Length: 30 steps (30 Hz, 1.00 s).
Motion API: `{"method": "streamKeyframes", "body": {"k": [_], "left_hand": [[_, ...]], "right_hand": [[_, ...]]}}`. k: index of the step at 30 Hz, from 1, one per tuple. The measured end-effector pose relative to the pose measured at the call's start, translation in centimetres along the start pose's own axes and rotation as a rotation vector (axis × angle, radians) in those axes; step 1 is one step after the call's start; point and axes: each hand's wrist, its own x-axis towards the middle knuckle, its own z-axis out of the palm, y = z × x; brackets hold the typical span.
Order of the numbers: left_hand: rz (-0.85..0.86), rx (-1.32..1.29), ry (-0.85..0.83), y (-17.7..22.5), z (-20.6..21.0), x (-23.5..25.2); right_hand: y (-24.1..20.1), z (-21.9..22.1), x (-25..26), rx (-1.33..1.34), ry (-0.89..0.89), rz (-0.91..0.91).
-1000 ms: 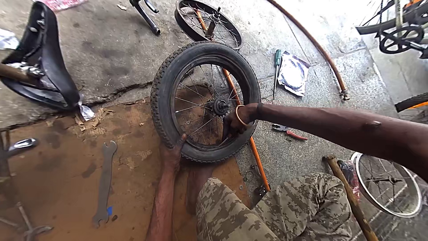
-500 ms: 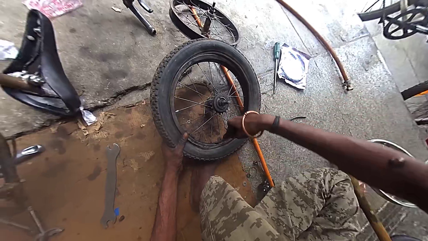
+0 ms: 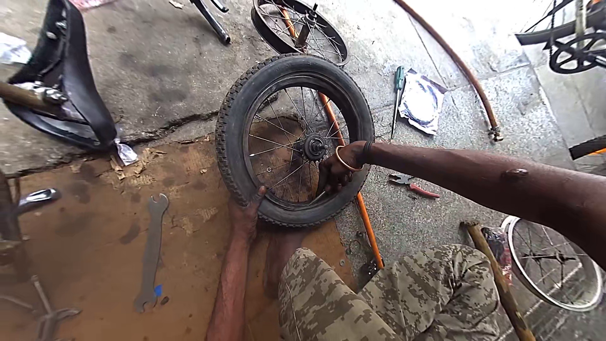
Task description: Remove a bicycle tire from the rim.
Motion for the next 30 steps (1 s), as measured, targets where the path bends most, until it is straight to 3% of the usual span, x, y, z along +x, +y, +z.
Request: {"method": "streamKeyframes", "body": {"k": [6,9,13,16,18,20,23,27,30], "left_hand": [[-0.002,-0.01,0.027,0.6,0.4,0.0],[0.017,0.012,0.041,0.2,0.3,-0.1],[0.036,0.054,0.068,0.1,0.3,-0.2],[-0.002,0.044,0.09,0.2,0.5,-0.3],[-0.032,0.005,0.101,0.4,0.8,-0.2],[-0.071,-0.023,0.107,1.0,0.9,-0.2],[-0.07,0.001,0.127,1.5,1.0,0.3],[0.024,0.017,0.107,1.1,2.5,-1.6],[0.004,-0.073,0.088,-0.4,4.5,-4.6]], "right_hand": [[-0.5,0.7,0.3,0.005,0.011,0.028],[-1.5,3.2,0.3,-0.306,0.142,-0.059],[-7.2,10.3,-4.0,-0.309,0.404,0.275],[-6.5,17.6,-2.4,-0.123,0.632,0.388],[-5.5,22.3,-0.2,0.044,0.801,0.336],[-4.5,25.9,2.5,0.12,1.118,0.2],[-4.3,26.8,4.1,0.233,1.331,0.065],[-6.8,25.6,3.1,0.425,1.395,-0.051],[-9.0,24.7,2.6,0.525,1.282,-0.062]]}}
